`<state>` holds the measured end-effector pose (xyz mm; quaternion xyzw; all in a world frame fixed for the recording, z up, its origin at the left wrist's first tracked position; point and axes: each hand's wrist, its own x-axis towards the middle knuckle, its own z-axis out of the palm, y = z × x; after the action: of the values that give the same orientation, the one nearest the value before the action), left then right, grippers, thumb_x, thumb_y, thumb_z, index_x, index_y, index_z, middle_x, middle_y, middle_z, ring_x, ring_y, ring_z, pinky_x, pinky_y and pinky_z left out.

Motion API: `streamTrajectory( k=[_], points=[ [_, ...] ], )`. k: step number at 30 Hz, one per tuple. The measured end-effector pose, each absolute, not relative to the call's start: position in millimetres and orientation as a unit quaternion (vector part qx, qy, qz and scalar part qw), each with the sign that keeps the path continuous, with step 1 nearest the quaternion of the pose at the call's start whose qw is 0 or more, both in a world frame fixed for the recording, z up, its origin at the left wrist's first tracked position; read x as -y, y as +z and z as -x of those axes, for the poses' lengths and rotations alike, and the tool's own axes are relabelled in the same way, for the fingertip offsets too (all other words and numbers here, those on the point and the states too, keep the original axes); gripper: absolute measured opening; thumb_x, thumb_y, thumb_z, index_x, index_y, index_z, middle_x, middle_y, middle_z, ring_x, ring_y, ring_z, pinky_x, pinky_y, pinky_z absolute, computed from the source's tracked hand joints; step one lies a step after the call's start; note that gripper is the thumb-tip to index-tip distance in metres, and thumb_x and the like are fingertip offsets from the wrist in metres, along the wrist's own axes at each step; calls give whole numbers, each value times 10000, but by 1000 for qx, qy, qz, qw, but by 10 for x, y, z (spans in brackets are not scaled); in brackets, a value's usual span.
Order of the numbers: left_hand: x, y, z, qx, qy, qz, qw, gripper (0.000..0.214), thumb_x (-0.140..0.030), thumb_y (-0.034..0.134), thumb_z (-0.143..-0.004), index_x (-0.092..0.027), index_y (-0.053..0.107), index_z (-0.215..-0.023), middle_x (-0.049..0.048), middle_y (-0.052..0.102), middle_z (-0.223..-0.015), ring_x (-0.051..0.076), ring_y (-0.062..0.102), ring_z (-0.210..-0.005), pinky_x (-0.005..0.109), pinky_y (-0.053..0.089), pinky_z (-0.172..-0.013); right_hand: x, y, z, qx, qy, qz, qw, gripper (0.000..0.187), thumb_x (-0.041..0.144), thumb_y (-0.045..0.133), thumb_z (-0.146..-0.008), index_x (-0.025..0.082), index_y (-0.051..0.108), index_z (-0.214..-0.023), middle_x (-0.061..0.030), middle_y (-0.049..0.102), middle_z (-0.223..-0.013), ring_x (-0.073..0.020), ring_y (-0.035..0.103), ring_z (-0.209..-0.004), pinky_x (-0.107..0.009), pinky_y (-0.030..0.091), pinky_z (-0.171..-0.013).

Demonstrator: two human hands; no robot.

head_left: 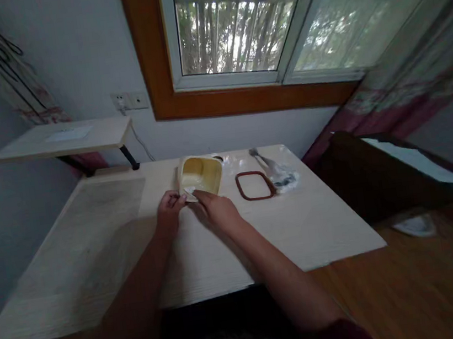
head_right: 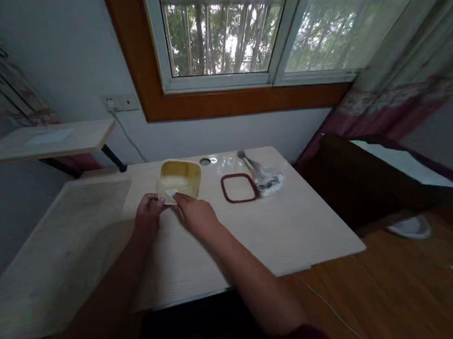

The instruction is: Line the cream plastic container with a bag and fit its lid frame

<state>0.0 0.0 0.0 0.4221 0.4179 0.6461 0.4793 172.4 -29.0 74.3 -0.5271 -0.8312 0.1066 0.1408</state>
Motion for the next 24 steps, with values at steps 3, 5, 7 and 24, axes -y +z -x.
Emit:
streamTrajectory(
  k=[3, 5, 7, 24],
  points=[
    [-9, -10, -2, -392, 651, -422, 495, 345, -388, 830, -718, -196, 585, -867, -14, 658, -799, 133, 638, -752, 267, 520, -747, 319, 801, -1761, 844, 107, 510, 127, 500, 321, 476, -999, 238, 463, -1492, -62, 569, -1454, -255, 655, -1157, -353, 544, -932],
    [-7, 5, -6, -378, 658, -414, 503, 348, -388, 833, -714, -198, 584, -868, -1, 673, -835, 144, 652, -788, 278, 523, -771, 341, 847, -1766, 852, 100, 499, 128, 543, 283, 501, -957, 228, 462, -1496, -60, 548, -1476, -258, 650, -1164, -354, 538, -943],
    [1, 38, -12, -371, 666, -397, 511, 346, -383, 834, -714, -198, 585, -866, 9, 682, -861, 147, 660, -806, 281, 525, -783, 357, 900, -1754, 857, 88, 489, 135, 565, 244, 505, -918, 219, 483, -1482, -56, 550, -1474, -262, 652, -1155, -358, 537, -939],
    [-1, 87, 20, -333, 658, -346, 580, 350, -308, 880, -621, -170, 621, -811, 2, 657, -737, 140, 637, -691, 267, 502, -664, -279, 954, -1359, 867, 119, 484, -7, 340, 276, 497, -987, 170, 682, -1251, -164, 708, -1195, -274, 683, -1096, -322, 513, -910]
  ],
)
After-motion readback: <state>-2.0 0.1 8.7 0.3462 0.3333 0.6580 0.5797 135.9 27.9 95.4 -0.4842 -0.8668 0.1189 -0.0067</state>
